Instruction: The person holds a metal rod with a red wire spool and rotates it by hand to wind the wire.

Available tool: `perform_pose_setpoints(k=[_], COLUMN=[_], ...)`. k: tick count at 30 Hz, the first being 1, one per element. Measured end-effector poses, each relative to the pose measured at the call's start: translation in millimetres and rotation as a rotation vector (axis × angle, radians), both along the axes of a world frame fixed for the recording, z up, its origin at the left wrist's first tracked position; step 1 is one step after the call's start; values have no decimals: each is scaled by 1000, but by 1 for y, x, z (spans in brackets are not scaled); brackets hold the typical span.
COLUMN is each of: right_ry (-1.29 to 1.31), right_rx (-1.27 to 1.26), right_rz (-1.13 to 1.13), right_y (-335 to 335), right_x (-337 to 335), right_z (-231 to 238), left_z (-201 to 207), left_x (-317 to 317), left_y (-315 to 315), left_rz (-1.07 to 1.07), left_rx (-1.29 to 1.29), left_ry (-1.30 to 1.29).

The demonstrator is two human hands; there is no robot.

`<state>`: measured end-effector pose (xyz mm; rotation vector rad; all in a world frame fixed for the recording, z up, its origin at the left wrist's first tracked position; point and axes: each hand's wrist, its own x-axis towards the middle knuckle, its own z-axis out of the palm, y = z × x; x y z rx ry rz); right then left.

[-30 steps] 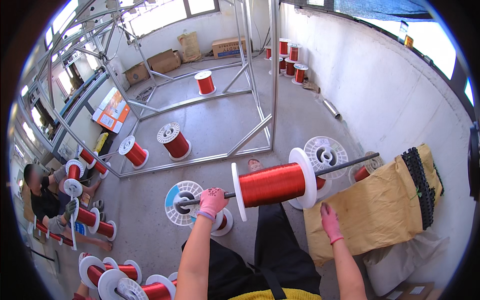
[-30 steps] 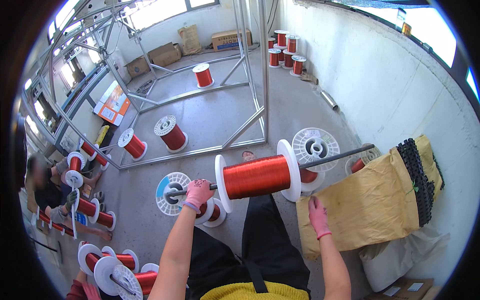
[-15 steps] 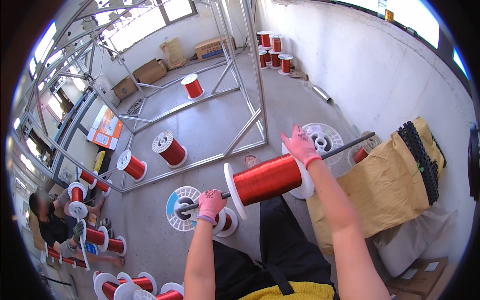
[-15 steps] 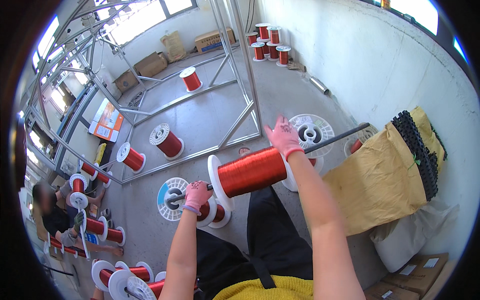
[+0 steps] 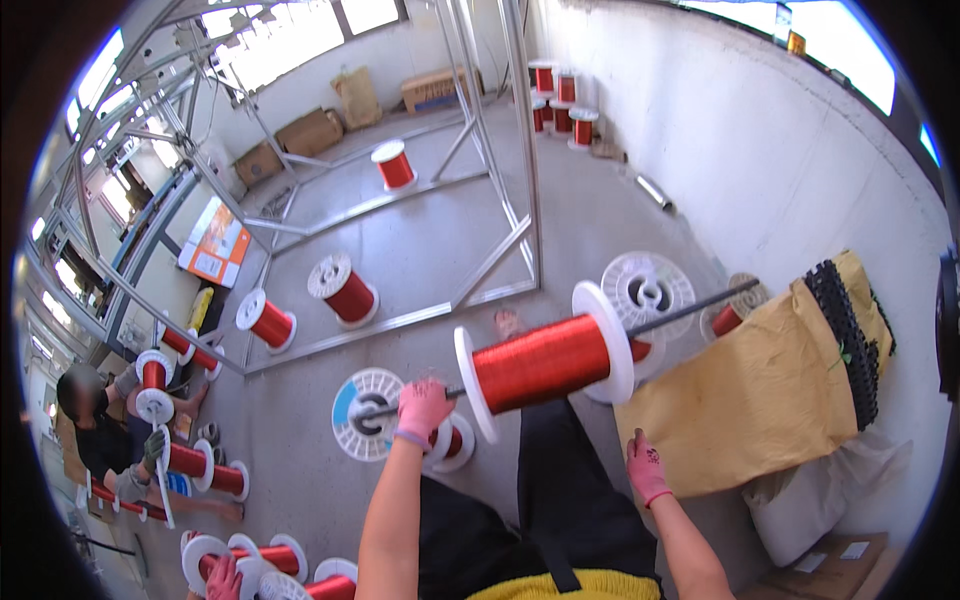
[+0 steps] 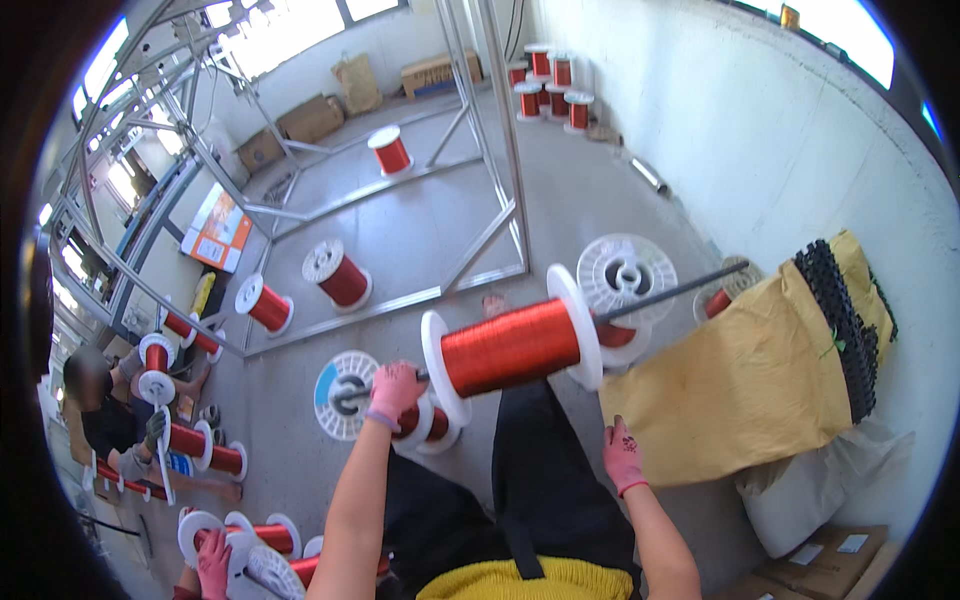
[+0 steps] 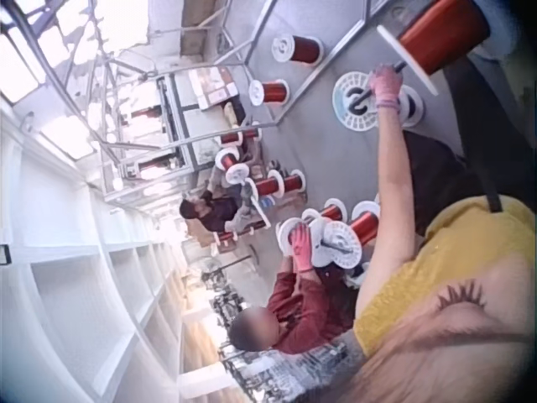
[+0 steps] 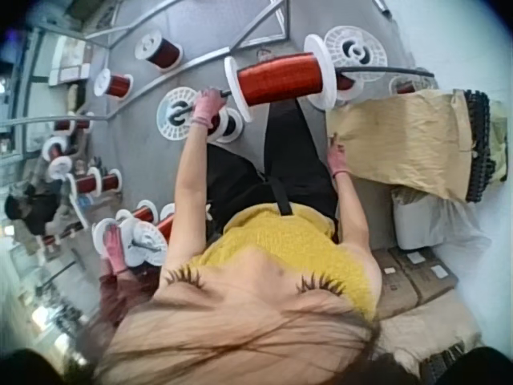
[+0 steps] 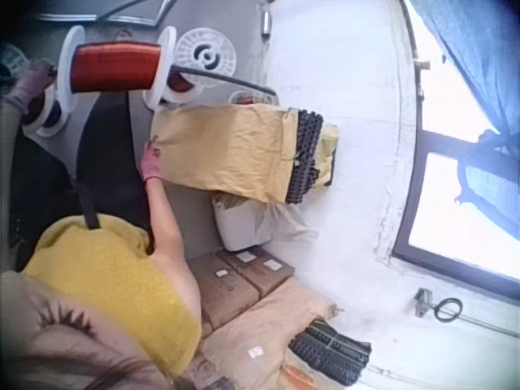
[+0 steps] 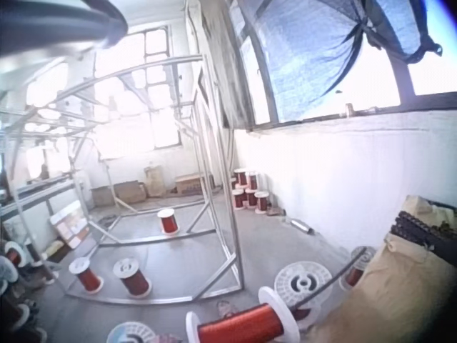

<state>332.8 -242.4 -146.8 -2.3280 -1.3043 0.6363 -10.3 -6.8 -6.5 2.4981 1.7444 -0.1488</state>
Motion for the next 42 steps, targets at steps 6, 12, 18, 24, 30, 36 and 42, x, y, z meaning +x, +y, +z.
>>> perform_pose_setpoints(k=[6,12,18,24,30,36,42], right_ry=[-2,111,154,-420,-2,-162,126], right_rx=[213,229,759,772,474,-2,-148], right_rz=[-42,-72,-107,126,92,59,-104], right_y=[30,29,101,223,197,-10,-16], right_x=[18,16,19,6,-8,14,1], right_z=[42,55,182,239,206,-8,25], left_z=[10,1,3,14,6,2,-2], left_x=[10,11,8,18,9,17,0], left_y=[-3,-3,-2,-1,-5,9,4], left_rz=[38,31,44,33,26,-4,-2], left_rx=[-84,-62,-79,-76,-63,-93,-65], left_ry=[8,3,9,39,21,-35,28])
